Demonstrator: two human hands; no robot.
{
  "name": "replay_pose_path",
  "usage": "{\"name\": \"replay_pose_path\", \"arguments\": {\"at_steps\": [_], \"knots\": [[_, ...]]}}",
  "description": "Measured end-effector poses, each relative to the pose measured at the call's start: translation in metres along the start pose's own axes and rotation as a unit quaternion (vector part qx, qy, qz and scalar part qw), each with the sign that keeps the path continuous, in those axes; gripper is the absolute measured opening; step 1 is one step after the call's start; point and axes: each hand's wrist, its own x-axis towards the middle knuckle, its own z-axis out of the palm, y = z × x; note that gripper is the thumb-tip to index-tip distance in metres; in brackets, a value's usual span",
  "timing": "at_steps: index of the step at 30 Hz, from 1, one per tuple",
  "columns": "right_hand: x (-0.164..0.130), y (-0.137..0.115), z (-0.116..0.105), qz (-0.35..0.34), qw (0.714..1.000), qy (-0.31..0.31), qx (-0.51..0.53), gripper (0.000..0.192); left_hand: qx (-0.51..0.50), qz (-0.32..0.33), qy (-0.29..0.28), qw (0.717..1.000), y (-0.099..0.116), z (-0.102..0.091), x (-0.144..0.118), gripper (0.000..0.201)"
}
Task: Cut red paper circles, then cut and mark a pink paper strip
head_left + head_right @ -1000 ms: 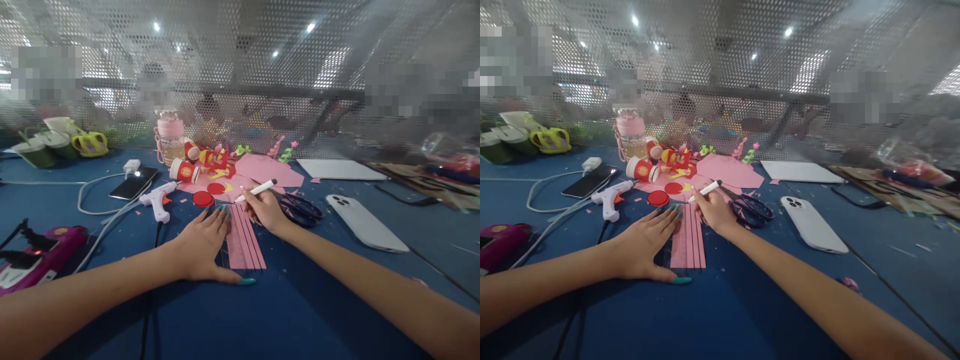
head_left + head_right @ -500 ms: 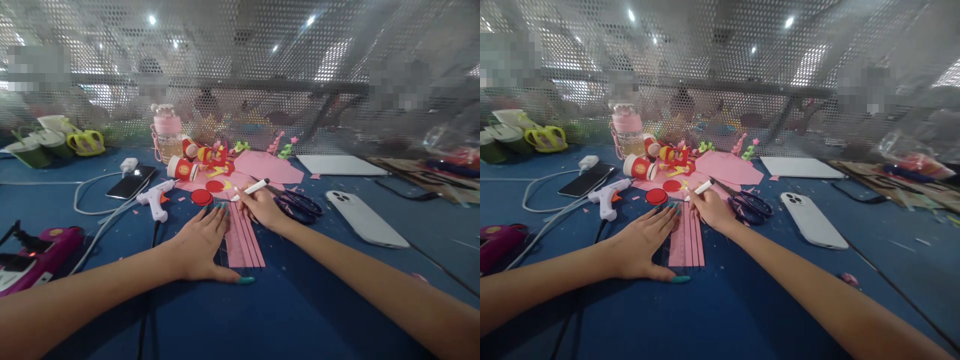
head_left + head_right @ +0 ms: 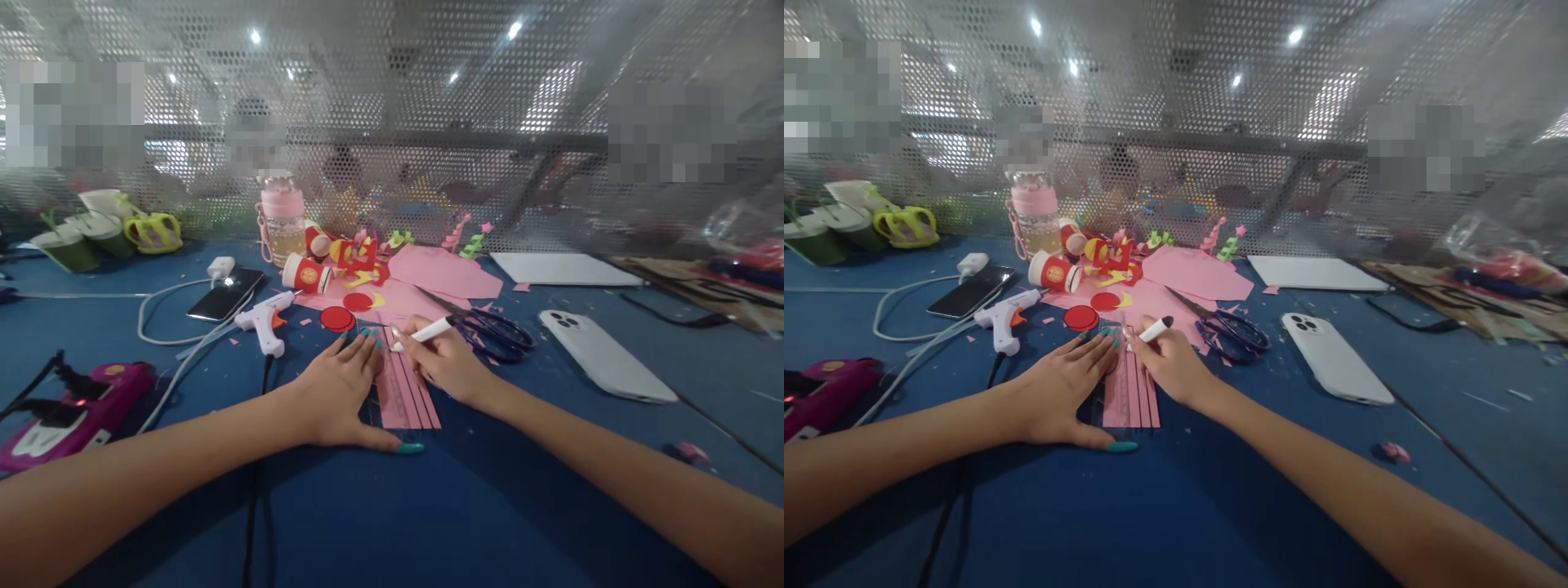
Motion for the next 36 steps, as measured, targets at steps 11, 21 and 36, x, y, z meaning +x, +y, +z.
{"name": "replay_pose_path", "arguments": {"at_steps": [11, 21, 36], "knots": [[-0.047, -0.017, -0.002, 0.015, 0.998, -0.058, -0.019, 0.038, 0.002, 0.015, 0.028, 1.000, -0.001, 0.004, 0.000, 0.111], [-0.067, -0.034, -0.006, -0.037, 0.989, -0.107, -0.096, 0.036, 0.007, 0.009, 0.002, 1.000, 0.000, 0.002, 0.001, 0.112], [-0.068, -0.035, -0.014, -0.101, 0.974, -0.129, -0.156, 0.029, 0.035, 0.015, 0.008, 0.999, 0.000, 0.003, 0.001, 0.112]]}}
